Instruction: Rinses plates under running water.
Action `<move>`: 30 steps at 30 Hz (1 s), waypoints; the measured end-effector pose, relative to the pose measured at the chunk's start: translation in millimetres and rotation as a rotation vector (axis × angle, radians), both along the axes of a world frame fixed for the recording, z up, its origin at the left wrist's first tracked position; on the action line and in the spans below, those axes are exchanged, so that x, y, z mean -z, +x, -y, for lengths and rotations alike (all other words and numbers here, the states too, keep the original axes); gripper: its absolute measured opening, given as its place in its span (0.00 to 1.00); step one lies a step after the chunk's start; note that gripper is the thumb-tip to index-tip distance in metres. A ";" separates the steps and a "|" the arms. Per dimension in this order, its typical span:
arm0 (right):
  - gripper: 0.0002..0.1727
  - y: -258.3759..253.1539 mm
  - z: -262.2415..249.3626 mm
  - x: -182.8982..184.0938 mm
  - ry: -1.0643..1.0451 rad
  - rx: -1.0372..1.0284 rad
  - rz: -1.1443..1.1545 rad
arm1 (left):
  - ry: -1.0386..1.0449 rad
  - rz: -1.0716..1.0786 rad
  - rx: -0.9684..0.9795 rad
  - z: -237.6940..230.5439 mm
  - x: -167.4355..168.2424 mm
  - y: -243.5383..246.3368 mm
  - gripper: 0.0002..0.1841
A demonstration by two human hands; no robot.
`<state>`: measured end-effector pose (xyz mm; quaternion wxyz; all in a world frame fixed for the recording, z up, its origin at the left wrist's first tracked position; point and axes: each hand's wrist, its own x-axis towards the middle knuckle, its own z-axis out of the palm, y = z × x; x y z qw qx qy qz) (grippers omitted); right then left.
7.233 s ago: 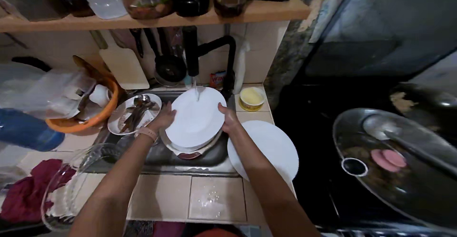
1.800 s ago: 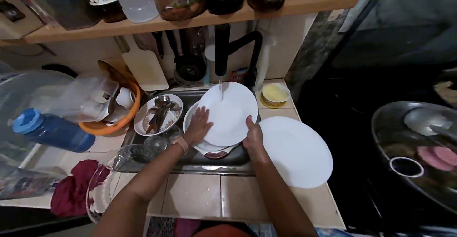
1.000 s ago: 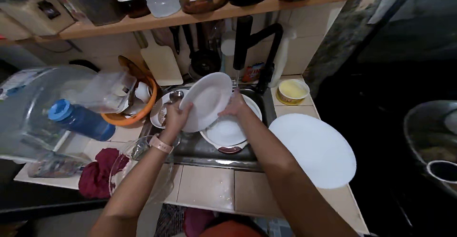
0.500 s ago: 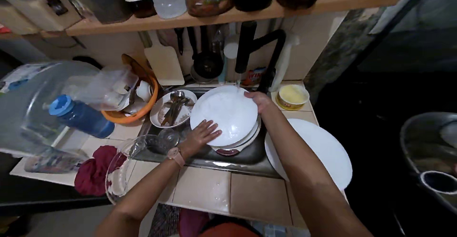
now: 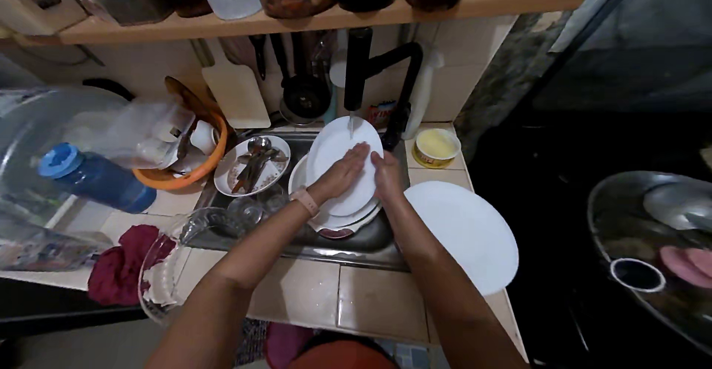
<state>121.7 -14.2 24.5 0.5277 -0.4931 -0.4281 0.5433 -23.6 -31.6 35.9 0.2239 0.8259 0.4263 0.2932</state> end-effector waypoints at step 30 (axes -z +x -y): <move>0.17 29.8 1.3 -9.0 0.116 0.090 -0.043 | -0.480 0.314 -0.750 7.6 48.2 21.5 0.40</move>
